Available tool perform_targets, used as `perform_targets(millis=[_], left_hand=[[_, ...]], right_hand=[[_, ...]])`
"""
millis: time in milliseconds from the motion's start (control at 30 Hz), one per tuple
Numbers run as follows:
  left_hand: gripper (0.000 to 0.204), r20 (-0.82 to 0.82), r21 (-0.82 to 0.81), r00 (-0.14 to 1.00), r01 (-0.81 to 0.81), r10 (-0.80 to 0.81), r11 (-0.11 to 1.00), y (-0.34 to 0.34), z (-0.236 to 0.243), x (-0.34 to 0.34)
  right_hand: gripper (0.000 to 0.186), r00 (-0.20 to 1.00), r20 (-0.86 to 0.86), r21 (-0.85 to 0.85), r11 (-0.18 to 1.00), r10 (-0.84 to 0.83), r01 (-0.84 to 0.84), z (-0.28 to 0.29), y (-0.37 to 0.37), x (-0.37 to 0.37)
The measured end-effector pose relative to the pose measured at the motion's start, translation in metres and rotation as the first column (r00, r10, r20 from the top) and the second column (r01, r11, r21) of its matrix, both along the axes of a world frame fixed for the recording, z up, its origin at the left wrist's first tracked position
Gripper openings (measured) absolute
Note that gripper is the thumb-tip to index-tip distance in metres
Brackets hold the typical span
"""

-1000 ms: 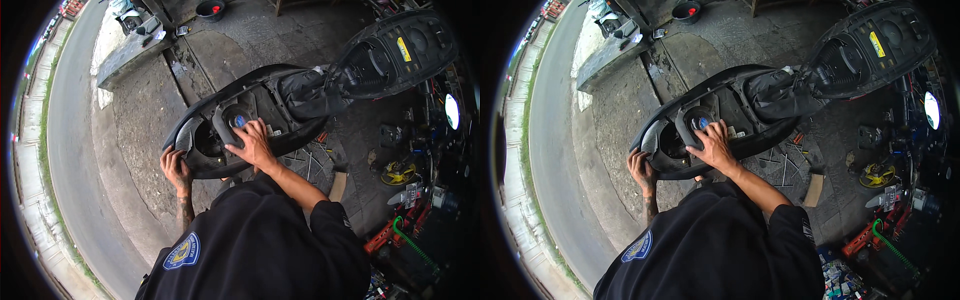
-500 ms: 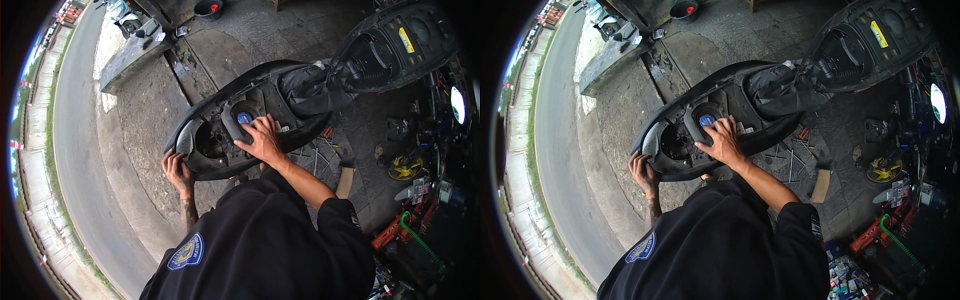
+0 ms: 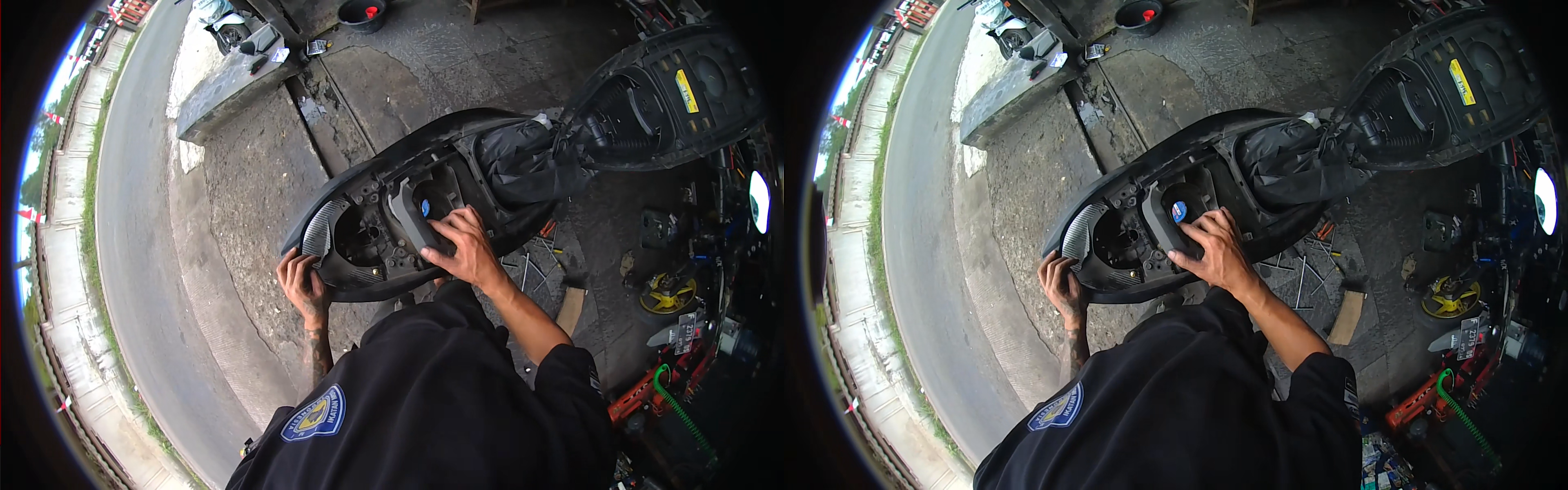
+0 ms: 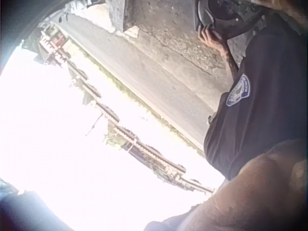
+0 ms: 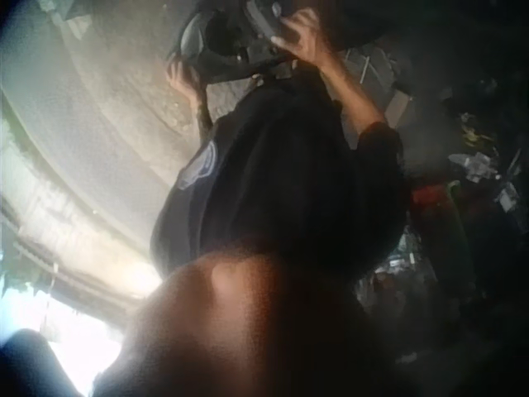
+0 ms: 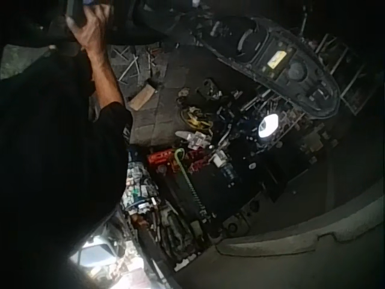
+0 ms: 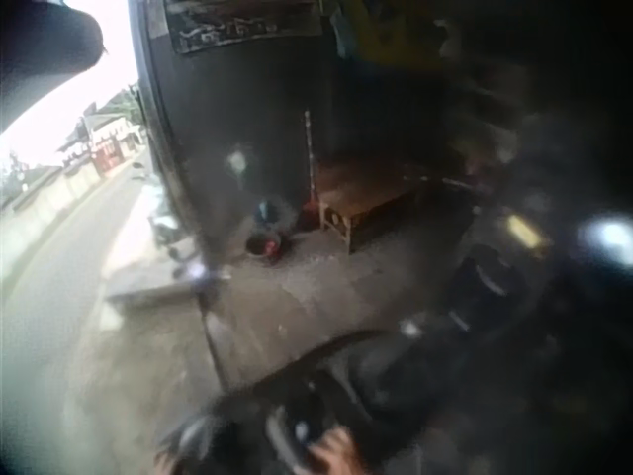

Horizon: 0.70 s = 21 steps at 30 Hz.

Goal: The person positions a tail panel on a scooter, secures it by tightening bolts with a T-wrench, and installs the under-seat compartment into the scooter frame.

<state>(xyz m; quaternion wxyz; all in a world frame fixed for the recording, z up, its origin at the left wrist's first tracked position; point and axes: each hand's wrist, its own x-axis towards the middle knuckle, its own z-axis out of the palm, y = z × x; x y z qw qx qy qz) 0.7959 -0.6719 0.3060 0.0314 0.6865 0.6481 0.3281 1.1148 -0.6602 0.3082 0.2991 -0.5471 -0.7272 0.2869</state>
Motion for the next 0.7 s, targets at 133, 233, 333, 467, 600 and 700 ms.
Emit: perform_targets(millis=[133,233,333,467,600,700], left_hand=[[0.026,0.018,-0.010,1.000,-0.012,0.012,1.000,-0.002,0.000,-0.001],[0.022,0.037,-0.014,0.999,0.000,0.000,1.000,-0.004,0.000,-0.002],[0.025,-0.068,-0.058,0.997,-0.032,0.028,0.998,-0.002,0.005,0.000],[0.024,-0.063,-0.110,0.998,0.013,-0.020,0.994,0.018,0.028,0.015],[0.043,-0.049,-0.193,0.945,0.309,-0.323,0.931,0.095,0.031,0.064],[0.066,-0.216,-0.323,0.853,0.397,-0.476,0.859,0.143,-0.015,0.091]], right_hand=[[0.060,0.998,0.063,-0.024,1.000,0.016,-0.015,0.008,0.004,-0.008],[0.060,0.993,0.112,-0.021,1.000,0.020,-0.018,0.001,0.010,-0.008],[0.057,0.991,0.124,-0.064,0.997,0.053,-0.045,0.002,0.007,-0.009],[0.057,0.990,0.128,-0.047,0.998,0.055,-0.049,-0.010,0.003,-0.005],[0.058,0.991,0.130,-0.002,0.999,0.037,-0.037,-0.021,-0.002,-0.009],[0.058,0.990,0.139,0.048,0.998,0.022,-0.029,-0.032,-0.006,-0.016]])
